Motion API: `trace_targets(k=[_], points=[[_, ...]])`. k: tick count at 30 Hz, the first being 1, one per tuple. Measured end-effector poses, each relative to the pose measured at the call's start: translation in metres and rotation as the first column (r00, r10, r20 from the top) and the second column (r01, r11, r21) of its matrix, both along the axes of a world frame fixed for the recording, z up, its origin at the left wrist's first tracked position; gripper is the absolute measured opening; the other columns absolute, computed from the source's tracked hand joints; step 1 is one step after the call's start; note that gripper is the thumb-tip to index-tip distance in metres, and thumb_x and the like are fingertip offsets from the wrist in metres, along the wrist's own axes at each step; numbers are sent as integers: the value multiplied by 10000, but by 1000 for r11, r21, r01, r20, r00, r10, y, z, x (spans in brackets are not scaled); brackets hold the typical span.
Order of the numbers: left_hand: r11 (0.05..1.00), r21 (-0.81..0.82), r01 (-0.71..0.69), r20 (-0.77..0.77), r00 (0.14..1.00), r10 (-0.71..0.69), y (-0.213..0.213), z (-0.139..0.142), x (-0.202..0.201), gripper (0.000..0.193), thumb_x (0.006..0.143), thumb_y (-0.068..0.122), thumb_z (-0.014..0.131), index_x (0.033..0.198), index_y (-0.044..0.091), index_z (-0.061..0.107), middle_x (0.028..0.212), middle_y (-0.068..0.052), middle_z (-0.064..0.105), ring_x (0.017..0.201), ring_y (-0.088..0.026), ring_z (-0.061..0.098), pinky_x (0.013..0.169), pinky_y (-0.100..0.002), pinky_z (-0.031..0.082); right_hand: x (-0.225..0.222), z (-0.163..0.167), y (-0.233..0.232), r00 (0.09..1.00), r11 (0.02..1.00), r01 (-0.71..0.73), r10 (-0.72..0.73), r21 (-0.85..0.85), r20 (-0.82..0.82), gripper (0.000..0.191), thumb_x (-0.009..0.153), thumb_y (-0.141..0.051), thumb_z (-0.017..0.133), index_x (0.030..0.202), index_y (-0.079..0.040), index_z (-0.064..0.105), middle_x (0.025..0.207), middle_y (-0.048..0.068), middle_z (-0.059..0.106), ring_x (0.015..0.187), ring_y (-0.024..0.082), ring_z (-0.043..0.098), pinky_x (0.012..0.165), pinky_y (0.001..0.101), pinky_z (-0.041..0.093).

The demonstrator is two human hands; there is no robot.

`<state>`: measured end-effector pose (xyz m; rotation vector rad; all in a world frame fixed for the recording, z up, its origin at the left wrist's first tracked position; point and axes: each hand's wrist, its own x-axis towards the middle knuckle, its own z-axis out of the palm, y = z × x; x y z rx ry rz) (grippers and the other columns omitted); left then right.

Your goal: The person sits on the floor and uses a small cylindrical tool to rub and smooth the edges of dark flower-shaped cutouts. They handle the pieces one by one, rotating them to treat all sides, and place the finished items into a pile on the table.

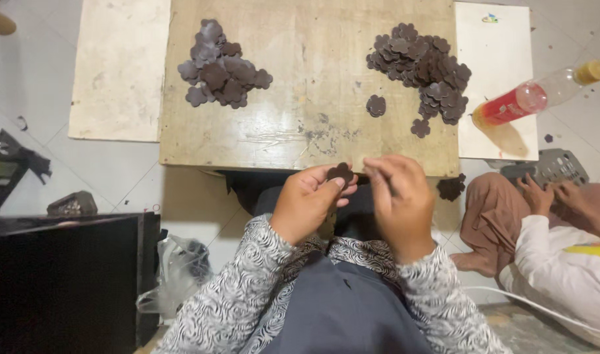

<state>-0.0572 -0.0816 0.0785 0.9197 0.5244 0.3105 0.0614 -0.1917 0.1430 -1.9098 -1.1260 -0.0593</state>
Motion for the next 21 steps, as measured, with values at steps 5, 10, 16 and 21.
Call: trace_targets(k=[5, 10, 16, 21], points=[[962, 269, -44, 123, 992, 12, -10, -7, 2, 271, 1031, 40, 537, 1227, -65, 693, 1131, -81, 741, 1023, -105, 679, 896, -243, 558, -5, 0, 4, 971, 981, -192, 194, -25, 139, 199, 872, 17, 735, 1064, -33, 731, 1065, 147, 693, 1033, 332, 678, 896, 396, 555], [999, 33, -8, -10, 1000, 8, -2, -8, -3, 253, 1006, 67, 555, 1223, -13, 658, 1092, -41, 736, 986, -88, 711, 833, -232, 572, 0, -2, 4, 999, 999, -40, 40, -4, 23, 192, 921, 34, 734, 1095, -48, 741, 1088, 135, 701, 1026, 295, 693, 878, 357, 566], [998, 41, 51, 134, 989, -56, 0, -2, -1, 250, 1057, 80, 563, 1245, -58, 655, 1123, -65, 718, 1013, -107, 681, 877, -254, 562, -5, 0, 4, 991, 993, -117, 116, 12, 71, 200, 892, 20, 752, 1081, -44, 740, 1059, 139, 697, 1009, 301, 685, 876, 369, 559], [999, -10, 40, 9, 999, -40, 4, 2, -3, 256, 1013, 104, 562, 1220, -14, 657, 1068, -34, 734, 922, -77, 692, 821, -233, 563, -4, 8, 5, 1000, 999, 11, -10, 51, -2, 151, 958, 10, 744, 1102, -36, 734, 1071, 137, 698, 1000, 276, 697, 871, 353, 565]])
